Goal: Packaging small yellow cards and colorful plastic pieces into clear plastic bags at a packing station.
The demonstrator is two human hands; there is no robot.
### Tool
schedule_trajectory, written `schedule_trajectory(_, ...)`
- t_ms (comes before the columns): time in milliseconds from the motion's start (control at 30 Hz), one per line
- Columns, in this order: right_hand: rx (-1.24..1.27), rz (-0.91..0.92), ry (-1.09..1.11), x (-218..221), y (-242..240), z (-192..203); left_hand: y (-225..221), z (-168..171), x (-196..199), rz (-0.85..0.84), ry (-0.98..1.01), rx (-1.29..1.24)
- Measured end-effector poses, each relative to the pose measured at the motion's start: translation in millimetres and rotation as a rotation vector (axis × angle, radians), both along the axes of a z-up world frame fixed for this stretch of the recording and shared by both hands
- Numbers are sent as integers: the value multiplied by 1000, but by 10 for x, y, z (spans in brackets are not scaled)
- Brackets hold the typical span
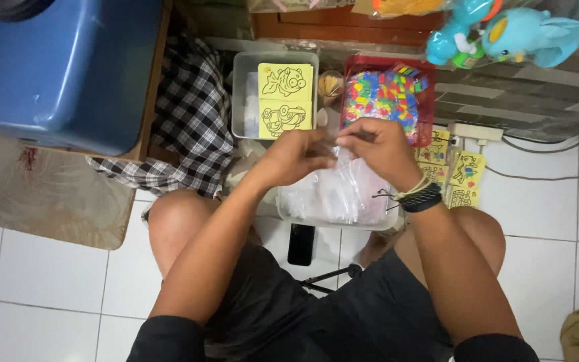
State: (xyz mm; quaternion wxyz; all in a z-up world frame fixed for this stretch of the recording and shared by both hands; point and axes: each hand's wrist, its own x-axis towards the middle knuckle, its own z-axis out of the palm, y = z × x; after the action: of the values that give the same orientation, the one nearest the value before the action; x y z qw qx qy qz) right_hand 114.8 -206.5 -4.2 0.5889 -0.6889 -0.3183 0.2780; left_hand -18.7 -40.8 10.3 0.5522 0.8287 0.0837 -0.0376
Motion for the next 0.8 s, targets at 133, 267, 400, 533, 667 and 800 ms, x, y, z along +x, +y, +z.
schedule_trajectory(133,19,-6,-35,40,-38,82,-2,2,47,109,31,-155)
schedule_trajectory(267,105,-45,9,198,-145,81,76,-81,90,243,-17,-307)
schedule_trajectory(400,171,-97,-2,222,-178,54,77,-95,98,205,-53,-375)
schedule_trajectory(533,153,-109,-35,190,-174,78,-28,9,134,125,10,-461)
schedule_trajectory(667,232,-171,-122,183,-165,158,14,-7,204,140,4,-448)
schedule_trajectory(800,231,-112,-260,104,-147,314,110,-204,309,223,-65,-385)
